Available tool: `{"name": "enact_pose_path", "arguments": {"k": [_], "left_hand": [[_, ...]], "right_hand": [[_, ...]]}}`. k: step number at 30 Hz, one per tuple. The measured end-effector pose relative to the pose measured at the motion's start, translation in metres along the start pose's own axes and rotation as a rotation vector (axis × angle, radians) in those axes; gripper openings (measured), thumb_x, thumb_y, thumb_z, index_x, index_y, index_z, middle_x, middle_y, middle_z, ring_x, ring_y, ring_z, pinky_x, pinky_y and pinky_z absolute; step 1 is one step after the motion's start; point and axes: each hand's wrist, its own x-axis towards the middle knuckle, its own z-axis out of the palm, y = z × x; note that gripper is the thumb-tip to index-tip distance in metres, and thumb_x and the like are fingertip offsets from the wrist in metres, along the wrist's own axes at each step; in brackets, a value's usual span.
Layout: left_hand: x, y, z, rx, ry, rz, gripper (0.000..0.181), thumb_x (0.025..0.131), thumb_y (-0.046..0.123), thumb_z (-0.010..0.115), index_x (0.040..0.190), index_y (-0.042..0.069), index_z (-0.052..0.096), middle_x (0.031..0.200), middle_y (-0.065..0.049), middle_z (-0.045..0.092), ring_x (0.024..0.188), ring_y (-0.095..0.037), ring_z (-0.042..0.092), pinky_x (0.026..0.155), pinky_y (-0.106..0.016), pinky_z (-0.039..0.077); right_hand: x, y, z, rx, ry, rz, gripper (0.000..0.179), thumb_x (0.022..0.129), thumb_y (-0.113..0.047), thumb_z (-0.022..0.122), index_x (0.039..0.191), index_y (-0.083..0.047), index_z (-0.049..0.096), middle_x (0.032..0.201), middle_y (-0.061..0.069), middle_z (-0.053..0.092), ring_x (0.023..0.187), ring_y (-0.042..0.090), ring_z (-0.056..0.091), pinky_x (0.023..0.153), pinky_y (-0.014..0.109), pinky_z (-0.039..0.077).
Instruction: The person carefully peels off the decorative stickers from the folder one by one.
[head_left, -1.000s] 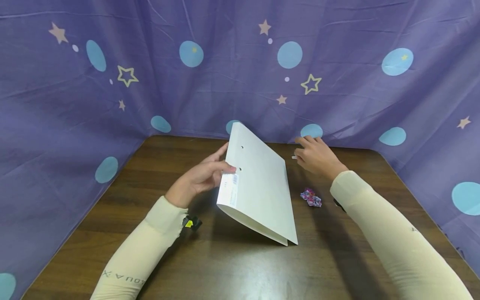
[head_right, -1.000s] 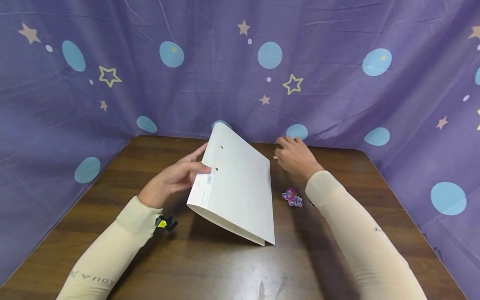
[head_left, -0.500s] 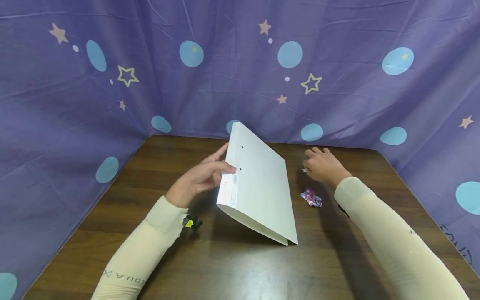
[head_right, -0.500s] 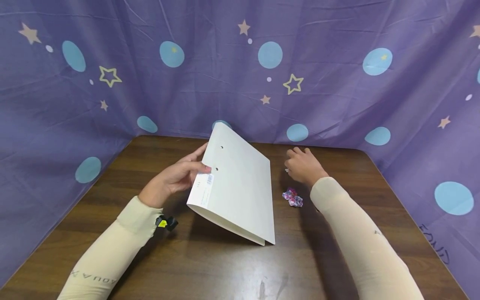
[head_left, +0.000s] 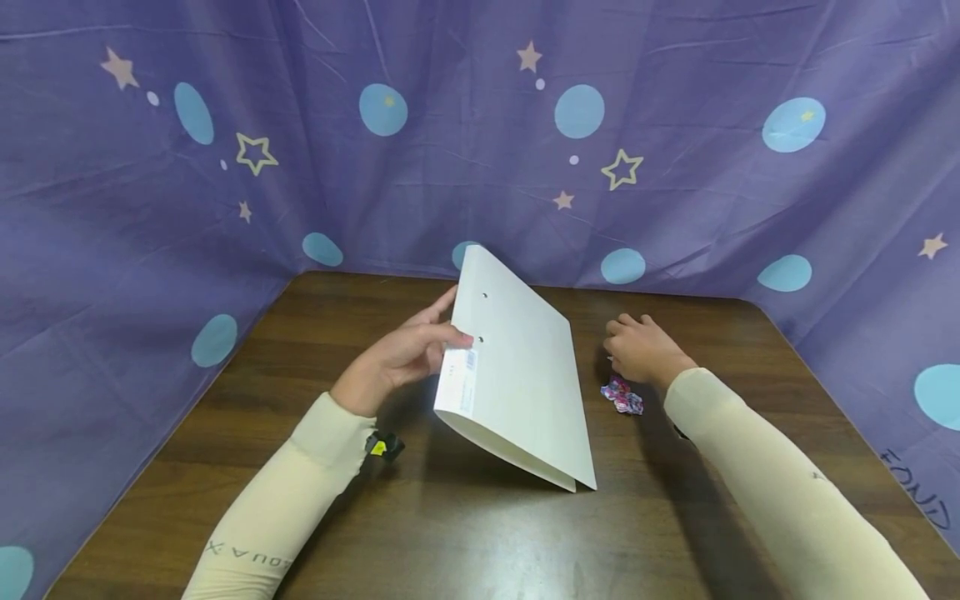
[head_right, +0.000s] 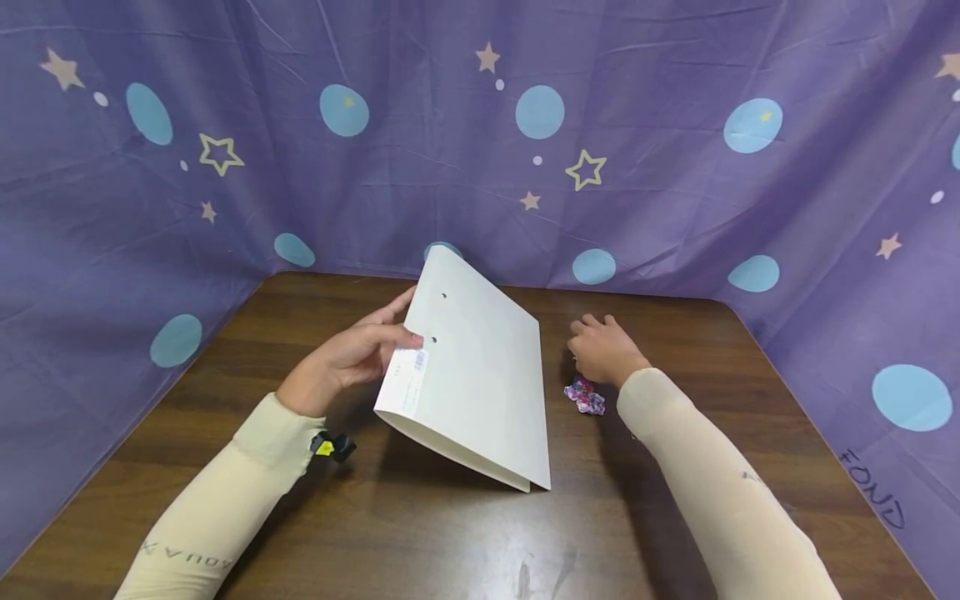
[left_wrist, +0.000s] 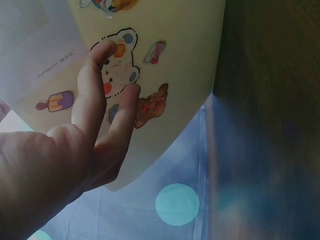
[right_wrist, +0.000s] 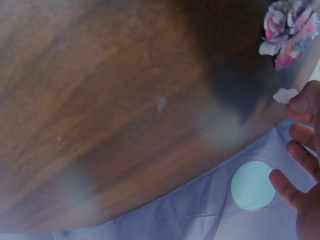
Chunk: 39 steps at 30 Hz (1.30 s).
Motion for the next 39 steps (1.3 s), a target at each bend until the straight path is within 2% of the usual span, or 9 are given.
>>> {"name": "enact_pose_path", "arguments": {"k": [6,16,23,28,32,35,39], "left_hand": [[0.0018,-0.0013,-0.0014,0.013,-0.014,0.008,0.096,0.091,-0.011,0.054,0.165,0.035,0.012,0.143,-0.020,0.054,0.108,-0.026,0.067,0.088,-0.042,0.057],[0.0010,-0.0020,-0.0009,0.013,-0.009,0.002,0.096,0.092,-0.010,0.054,0.164,0.035,0.011,0.144,-0.020,0.054,0.108,-0.026,0.067,0.087,-0.043,0.058],[0.0012,-0.0021,-0.0011,0.009,-0.007,0.001,0.096,0.092,-0.011,0.054,0.164,0.035,0.012,0.139,-0.018,0.057,0.107,-0.026,0.067,0.087,-0.042,0.057],[-0.0001,-0.0008,-0.0004,0.012,-0.006,0.003,0.096,0.091,-0.011,0.054,0.164,0.036,0.012,0.141,-0.018,0.056,0.108,-0.026,0.067,0.088,-0.042,0.057],[0.0003,-0.0011,-0.0006,0.018,-0.003,0.003,0.096,0.092,-0.011,0.054,0.164,0.036,0.012,0.142,-0.019,0.054,0.107,-0.026,0.067,0.088,-0.042,0.057],[0.0008,-0.0017,-0.0006,0.016,0.001,0.000,0.096,0.092,-0.010,0.054,0.164,0.036,0.012,0.143,-0.020,0.054,0.107,-0.026,0.067,0.088,-0.042,0.057],[0.0011,-0.0023,-0.0001,0.014,0.002,0.001,0.095,0.092,-0.010,0.054,0.164,0.035,0.012,0.143,-0.020,0.054,0.107,-0.026,0.067,0.088,-0.043,0.057]], "right_hand": [[-0.0031,-0.0020,0.0039,0.001,-0.003,-0.025,0.006,0.087,-0.013,0.074,0.091,-0.008,0.074,0.099,0.008,0.060,0.101,0.033,0.054,0.087,0.061,0.049],[-0.0048,-0.0043,0.0051,0.018,-0.011,-0.036,0.004,0.088,-0.013,0.075,0.084,-0.014,0.073,0.100,0.006,0.063,0.104,0.033,0.056,0.090,0.060,0.049],[-0.0054,-0.0034,0.0040,0.056,-0.013,-0.039,0.015,0.088,-0.005,0.078,0.081,-0.018,0.077,0.101,0.003,0.068,0.102,0.030,0.056,0.088,0.059,0.050],[-0.0045,-0.0018,0.0034,0.073,-0.038,-0.036,0.019,0.085,0.000,0.078,0.086,-0.019,0.080,0.107,0.003,0.070,0.105,0.031,0.057,0.088,0.058,0.050],[-0.0047,-0.0012,0.0041,0.100,-0.059,-0.024,0.026,0.083,0.006,0.075,0.090,-0.018,0.081,0.112,0.005,0.071,0.108,0.032,0.057,0.092,0.063,0.048],[-0.0056,-0.0008,0.0050,0.133,-0.054,-0.007,0.025,0.086,0.004,0.073,0.086,-0.019,0.080,0.110,0.004,0.070,0.105,0.032,0.057,0.090,0.063,0.048],[-0.0067,0.0009,0.0068,0.170,-0.031,0.023,0.023,0.092,-0.003,0.070,0.082,-0.022,0.077,0.108,0.002,0.071,0.101,0.029,0.056,0.084,0.056,0.048]]}}
